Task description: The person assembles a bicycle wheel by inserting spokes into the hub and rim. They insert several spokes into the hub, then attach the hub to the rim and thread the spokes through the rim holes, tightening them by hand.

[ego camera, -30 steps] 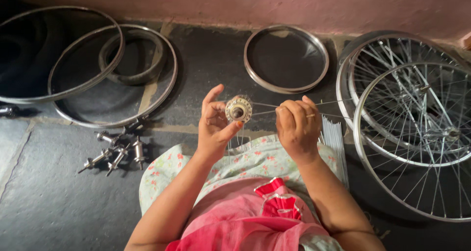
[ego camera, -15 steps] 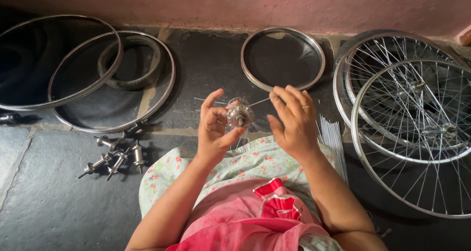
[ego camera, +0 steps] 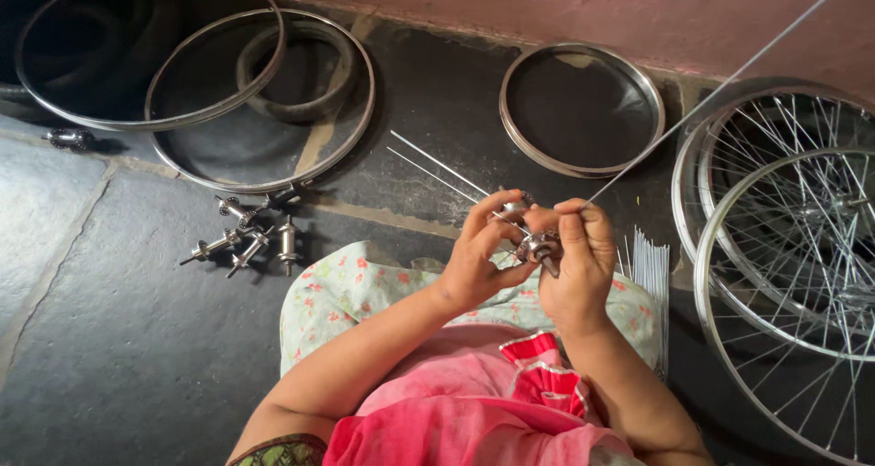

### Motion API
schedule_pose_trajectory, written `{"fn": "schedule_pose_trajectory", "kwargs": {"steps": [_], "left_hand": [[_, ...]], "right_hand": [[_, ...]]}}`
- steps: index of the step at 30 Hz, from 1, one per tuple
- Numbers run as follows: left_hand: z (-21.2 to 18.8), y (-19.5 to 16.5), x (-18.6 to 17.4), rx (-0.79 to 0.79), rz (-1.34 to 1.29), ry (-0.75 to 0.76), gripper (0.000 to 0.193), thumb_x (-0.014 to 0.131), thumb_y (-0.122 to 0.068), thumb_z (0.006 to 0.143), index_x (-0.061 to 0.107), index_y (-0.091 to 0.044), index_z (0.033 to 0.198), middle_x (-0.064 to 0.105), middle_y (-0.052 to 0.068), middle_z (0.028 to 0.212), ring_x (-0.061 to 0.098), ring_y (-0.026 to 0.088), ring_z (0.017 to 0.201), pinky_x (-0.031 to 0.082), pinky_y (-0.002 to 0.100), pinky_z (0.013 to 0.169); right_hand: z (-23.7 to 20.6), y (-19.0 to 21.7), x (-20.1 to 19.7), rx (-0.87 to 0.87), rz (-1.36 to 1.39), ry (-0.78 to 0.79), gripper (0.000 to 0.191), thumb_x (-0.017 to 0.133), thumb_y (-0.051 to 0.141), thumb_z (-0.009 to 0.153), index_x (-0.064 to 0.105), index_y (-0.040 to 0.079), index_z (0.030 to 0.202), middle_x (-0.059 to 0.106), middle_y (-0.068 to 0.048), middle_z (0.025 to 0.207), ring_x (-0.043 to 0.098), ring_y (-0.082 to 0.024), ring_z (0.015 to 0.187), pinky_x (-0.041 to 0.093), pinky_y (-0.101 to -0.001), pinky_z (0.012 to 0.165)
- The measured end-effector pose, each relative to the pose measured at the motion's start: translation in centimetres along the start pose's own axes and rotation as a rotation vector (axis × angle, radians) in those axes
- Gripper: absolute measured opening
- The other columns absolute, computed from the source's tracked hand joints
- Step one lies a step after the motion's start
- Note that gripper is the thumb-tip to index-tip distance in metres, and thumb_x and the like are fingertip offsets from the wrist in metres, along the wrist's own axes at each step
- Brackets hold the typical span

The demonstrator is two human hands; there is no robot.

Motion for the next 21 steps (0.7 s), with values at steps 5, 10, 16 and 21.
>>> {"fn": "schedule_pose_trajectory", "kwargs": {"steps": [5, 10, 16, 21], "left_hand": [[-0.8, -0.6, 0.5, 0.081, 0.127, 0.043, 0.053, 0.090, -0.013, 0.081, 0.056, -0.007, 0.120, 0.036, 0.018, 0.158, 0.057, 0.041, 0.139, 0.052, 0.046, 0.116], [-4.2, 3.3, -0.3, -0.115, 0.282, 0.260, 0.064, 0.085, -0.025, 0.083, 0.052, -0.009, 0.135, 0.038, 0.018, 0.159, 0.062, 0.039, 0.122, 0.058, 0.043, 0.093], [-9.4, 11.4, -10.7, -0.241, 0.600, 0.169, 0.060, 0.082, -0.025, 0.080, 0.055, -0.012, 0.133, 0.055, 0.011, 0.147, 0.060, 0.035, 0.129, 0.056, 0.040, 0.097], [-10.9, 18.1, -25.2, -0.518, 0.919, 0.096, 0.060, 0.080, -0.028, 0.080, 0.056, -0.009, 0.132, 0.058, 0.012, 0.140, 0.059, 0.034, 0.126, 0.053, 0.041, 0.096]], "right_hand": [[1.0, 0.0, -1.5, -0.088, 0.000, 0.031, 0.018, 0.053, 0.016, 0.115, 0.059, 0.001, 0.123, 0.059, -0.005, 0.079, 0.063, -0.019, 0.084, 0.053, -0.0426, 0.106], [2.2, 4.6, -3.5, -0.418, -0.157, 0.052, 0.013, 0.057, 0.017, 0.117, 0.060, 0.005, 0.122, 0.052, -0.008, 0.067, 0.060, -0.023, 0.071, 0.052, -0.0446, 0.101], [1.5, 6.9, -5.5, -0.622, -0.233, 0.002, 0.021, 0.056, 0.026, 0.110, 0.057, 0.007, 0.120, 0.050, -0.003, 0.061, 0.056, -0.019, 0.058, 0.060, -0.0437, 0.090], [-1.3, 2.0, -5.5, -0.552, -1.012, 0.094, 0.021, 0.051, 0.013, 0.115, 0.052, 0.003, 0.097, 0.050, -0.006, 0.066, 0.063, -0.025, 0.067, 0.061, -0.0485, 0.090]]}}
Point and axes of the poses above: each hand's wrist, its own z-axis towards the middle knuckle, its own x-axis out of the palm, y = z × x, the point moved 10 cm from there along z, towards the middle knuckle
